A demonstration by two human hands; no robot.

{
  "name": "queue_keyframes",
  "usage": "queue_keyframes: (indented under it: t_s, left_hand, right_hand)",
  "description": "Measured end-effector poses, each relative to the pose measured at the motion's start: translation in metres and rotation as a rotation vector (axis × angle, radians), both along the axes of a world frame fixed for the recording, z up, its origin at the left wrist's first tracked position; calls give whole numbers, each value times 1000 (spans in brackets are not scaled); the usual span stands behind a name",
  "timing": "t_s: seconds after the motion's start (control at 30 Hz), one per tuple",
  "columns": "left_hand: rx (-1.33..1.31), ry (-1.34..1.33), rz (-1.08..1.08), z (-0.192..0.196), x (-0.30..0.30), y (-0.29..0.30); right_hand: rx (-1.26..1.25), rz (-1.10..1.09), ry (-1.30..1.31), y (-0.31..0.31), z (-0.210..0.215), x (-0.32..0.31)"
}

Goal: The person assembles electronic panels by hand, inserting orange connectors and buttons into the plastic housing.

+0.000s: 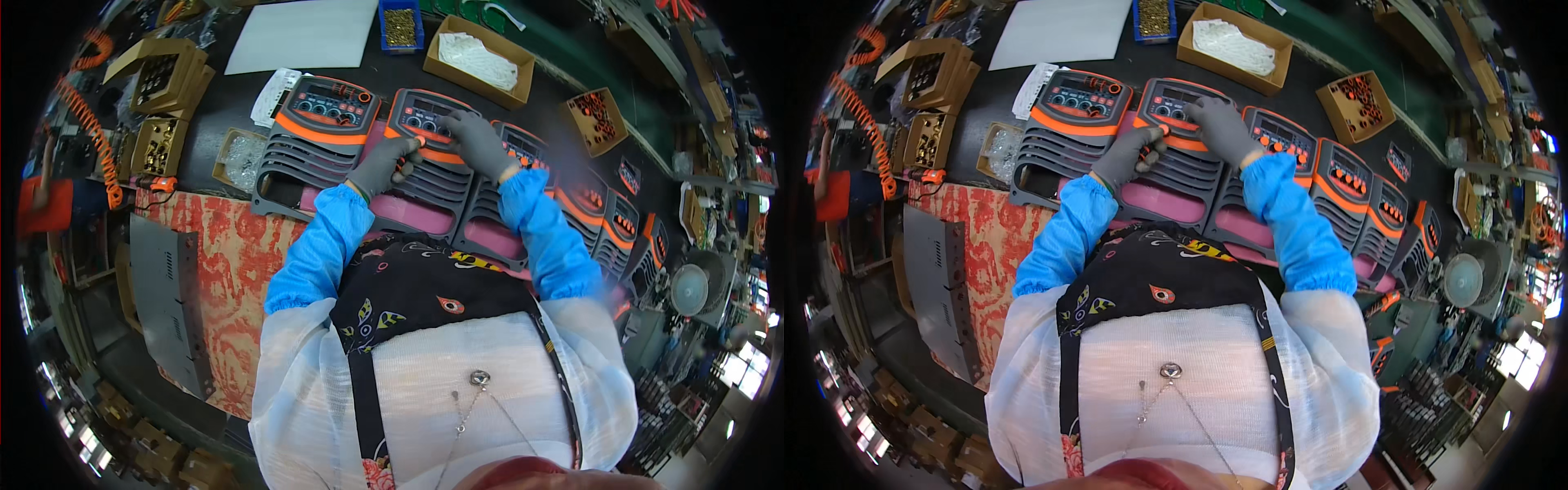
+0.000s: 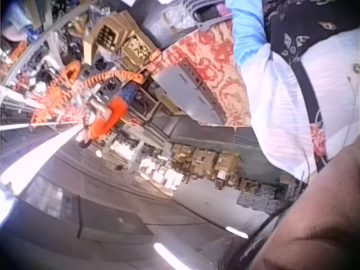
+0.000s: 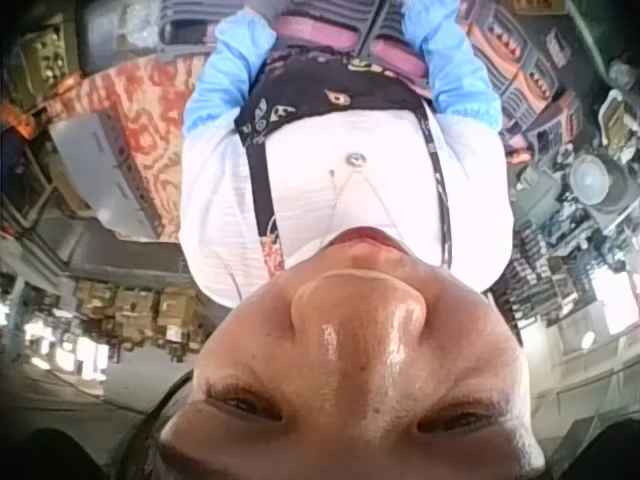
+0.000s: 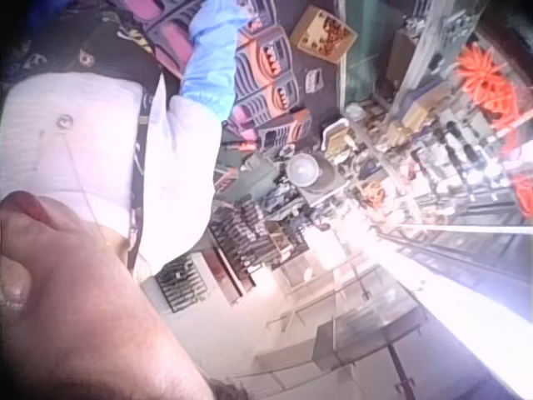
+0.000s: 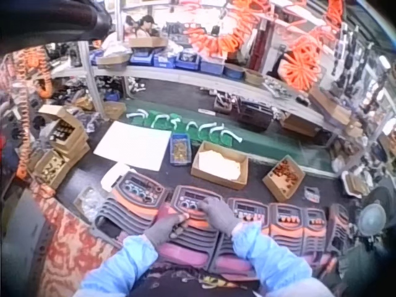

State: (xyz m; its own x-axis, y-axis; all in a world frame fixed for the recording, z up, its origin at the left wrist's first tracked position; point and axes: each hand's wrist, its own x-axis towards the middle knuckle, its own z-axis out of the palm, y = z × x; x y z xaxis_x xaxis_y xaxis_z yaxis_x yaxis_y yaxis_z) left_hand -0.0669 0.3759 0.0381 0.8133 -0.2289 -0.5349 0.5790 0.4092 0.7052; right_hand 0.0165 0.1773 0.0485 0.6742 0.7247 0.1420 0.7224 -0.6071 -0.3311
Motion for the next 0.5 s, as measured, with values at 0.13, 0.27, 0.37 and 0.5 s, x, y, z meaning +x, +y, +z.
queue_keyframes:
  t_s: [0.13, 0.27, 0.37, 0.5]
  left_hand:
    - [-28, 12, -203, -4, -7, 10]
    - [78, -75, -243, -6, -10, -1]
    - [-13, -23, -108, -8, -12, -7]
    - [-188, -47, -7, -14, -18, -3]
  right_hand:
    - [313, 331, 223, 23, 42, -28]
    - [187, 348, 257, 20, 36, -28]
    - [323, 72, 354, 3, 31, 0]
    - [184, -224, 646, -4, 26, 30]
